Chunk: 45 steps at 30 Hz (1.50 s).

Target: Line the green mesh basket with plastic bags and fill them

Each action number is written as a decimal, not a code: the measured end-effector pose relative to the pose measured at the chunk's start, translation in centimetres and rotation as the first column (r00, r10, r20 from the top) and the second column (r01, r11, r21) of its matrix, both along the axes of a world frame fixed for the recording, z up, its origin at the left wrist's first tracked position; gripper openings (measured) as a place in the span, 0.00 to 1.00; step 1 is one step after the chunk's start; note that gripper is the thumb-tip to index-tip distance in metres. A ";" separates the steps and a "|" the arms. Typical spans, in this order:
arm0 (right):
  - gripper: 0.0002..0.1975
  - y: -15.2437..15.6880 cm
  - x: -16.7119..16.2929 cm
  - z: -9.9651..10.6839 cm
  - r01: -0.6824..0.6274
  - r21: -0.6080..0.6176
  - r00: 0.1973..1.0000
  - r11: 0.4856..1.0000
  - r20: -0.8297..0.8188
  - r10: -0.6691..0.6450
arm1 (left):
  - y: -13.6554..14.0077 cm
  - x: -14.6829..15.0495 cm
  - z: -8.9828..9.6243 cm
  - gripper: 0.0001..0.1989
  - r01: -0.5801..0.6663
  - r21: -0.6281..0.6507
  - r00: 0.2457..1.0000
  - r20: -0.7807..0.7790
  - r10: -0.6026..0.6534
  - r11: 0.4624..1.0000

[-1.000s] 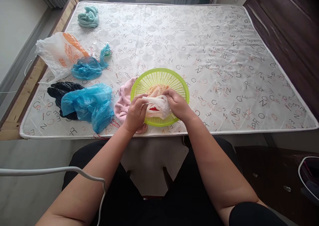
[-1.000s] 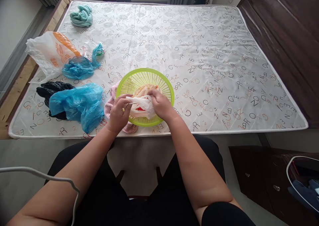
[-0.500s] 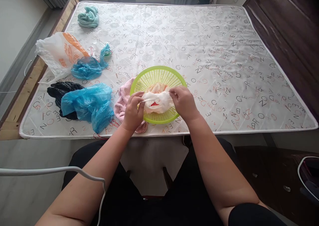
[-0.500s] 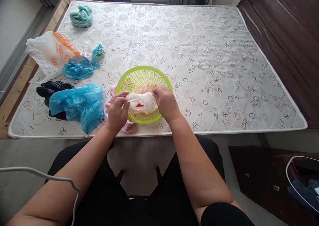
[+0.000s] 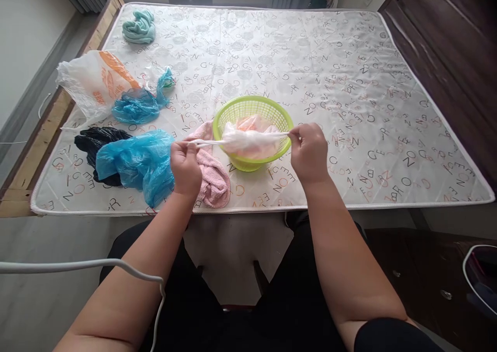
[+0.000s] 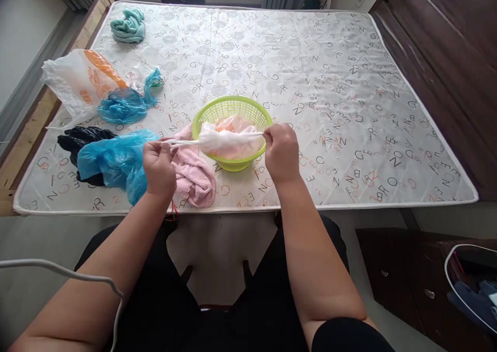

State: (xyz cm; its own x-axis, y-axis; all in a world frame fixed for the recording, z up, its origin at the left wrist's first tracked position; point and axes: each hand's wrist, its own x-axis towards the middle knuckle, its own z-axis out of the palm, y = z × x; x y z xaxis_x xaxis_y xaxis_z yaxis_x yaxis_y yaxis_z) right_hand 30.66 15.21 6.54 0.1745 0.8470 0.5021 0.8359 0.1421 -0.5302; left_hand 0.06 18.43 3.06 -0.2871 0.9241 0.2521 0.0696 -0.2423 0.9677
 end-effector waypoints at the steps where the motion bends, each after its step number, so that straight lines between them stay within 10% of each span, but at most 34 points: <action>1: 0.07 0.0 0.3 -0.1 0.024 0.005 1.000 1.000 -0.007 -0.024 | 0.5 -0.4 -0.1 0.12 -0.041 -0.031 0.996 0.074 0.043 0.999; 9: 0.06 -0.1 0.2 -0.2 0.060 -0.010 0.996 0.998 -0.064 -0.060 | 1.5 -1.4 -0.5 0.15 -0.085 -0.117 0.969 0.220 0.109 0.990; 20: 0.15 -0.3 -2.3 -0.2 0.094 0.100 0.935 0.991 -0.350 -0.054 | -0.6 0.4 0.4 0.25 0.288 -0.072 0.947 0.168 -0.274 0.955; 27: 0.18 -2.1 -8.6 3.7 -0.028 0.170 0.844 0.985 -0.524 0.114 | -3.6 2.3 1.1 0.34 0.457 -0.044 0.887 -0.044 -0.459 0.888; 33: 0.15 -4.6 -12.3 5.1 -0.315 0.170 0.817 0.934 -0.451 0.358 | -4.3 0.3 3.0 0.30 0.397 -0.138 0.894 0.279 -0.349 0.907; 40: 0.23 -6.2 -16.6 -1.5 -0.517 0.137 0.812 0.845 -0.233 0.535 | 0.7 -8.8 3.3 0.18 -0.037 -0.057 0.904 0.423 0.058 0.998; 45: 0.37 -5.4 -20.1 -9.5 -0.533 -0.393 0.841 0.749 -0.148 0.520 | 2.4 -10.6 1.6 0.14 -0.114 -0.354 0.762 0.568 0.310 0.928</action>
State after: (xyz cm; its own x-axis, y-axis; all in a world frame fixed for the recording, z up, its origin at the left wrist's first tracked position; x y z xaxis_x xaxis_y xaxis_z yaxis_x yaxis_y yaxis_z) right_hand 10.55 9.81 -2.93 -0.3513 0.9312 0.0970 0.6766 0.3242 -0.6611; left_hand -10.58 20.81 4.69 -0.4847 0.8204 -0.3034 -0.5362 -0.0046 0.8441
